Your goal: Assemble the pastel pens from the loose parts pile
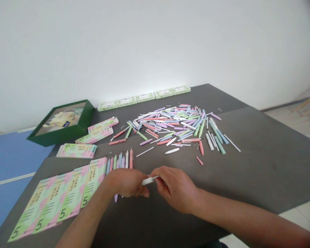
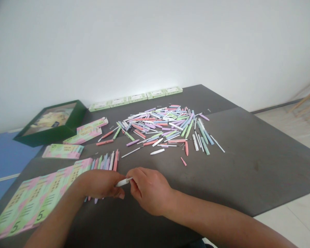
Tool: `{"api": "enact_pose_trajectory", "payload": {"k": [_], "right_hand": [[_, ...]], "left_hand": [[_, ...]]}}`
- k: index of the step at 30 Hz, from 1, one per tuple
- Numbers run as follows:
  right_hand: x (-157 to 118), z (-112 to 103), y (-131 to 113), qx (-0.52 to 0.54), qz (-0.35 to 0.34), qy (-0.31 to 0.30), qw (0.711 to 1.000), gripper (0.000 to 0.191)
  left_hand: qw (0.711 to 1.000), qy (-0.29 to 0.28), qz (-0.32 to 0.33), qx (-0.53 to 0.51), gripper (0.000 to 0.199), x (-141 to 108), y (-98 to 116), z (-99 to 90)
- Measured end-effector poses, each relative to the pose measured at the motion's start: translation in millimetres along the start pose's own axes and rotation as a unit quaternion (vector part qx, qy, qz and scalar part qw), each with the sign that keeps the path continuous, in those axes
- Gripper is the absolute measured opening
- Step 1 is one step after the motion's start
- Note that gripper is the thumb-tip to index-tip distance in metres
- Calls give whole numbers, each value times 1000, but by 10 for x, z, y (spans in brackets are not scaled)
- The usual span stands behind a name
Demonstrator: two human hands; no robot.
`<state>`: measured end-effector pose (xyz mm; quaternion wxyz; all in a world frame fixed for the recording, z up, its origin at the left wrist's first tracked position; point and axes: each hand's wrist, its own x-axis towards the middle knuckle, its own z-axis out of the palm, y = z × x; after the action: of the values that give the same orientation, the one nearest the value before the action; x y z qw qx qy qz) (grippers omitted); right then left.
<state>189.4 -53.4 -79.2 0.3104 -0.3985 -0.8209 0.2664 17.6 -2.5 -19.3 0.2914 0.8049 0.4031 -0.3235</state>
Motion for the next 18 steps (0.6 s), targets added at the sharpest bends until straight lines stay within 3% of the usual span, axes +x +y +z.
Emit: {"api": "enact_pose_trajectory", "payload": {"k": [7,13,18], "right_hand": [[-13,4,10,11,-13,-23,1000,23],[-37,-8,5,3,-62,-67,996,45],[-14,-28,8,-9,-4,-97,995,62]], "left_hand": [[1000,-4,2,1,30,10,-11,12],[1000,2,0,5,38,-10,-7,12],[1000,-8,-21,-2,37,-43,10,-27]]}}
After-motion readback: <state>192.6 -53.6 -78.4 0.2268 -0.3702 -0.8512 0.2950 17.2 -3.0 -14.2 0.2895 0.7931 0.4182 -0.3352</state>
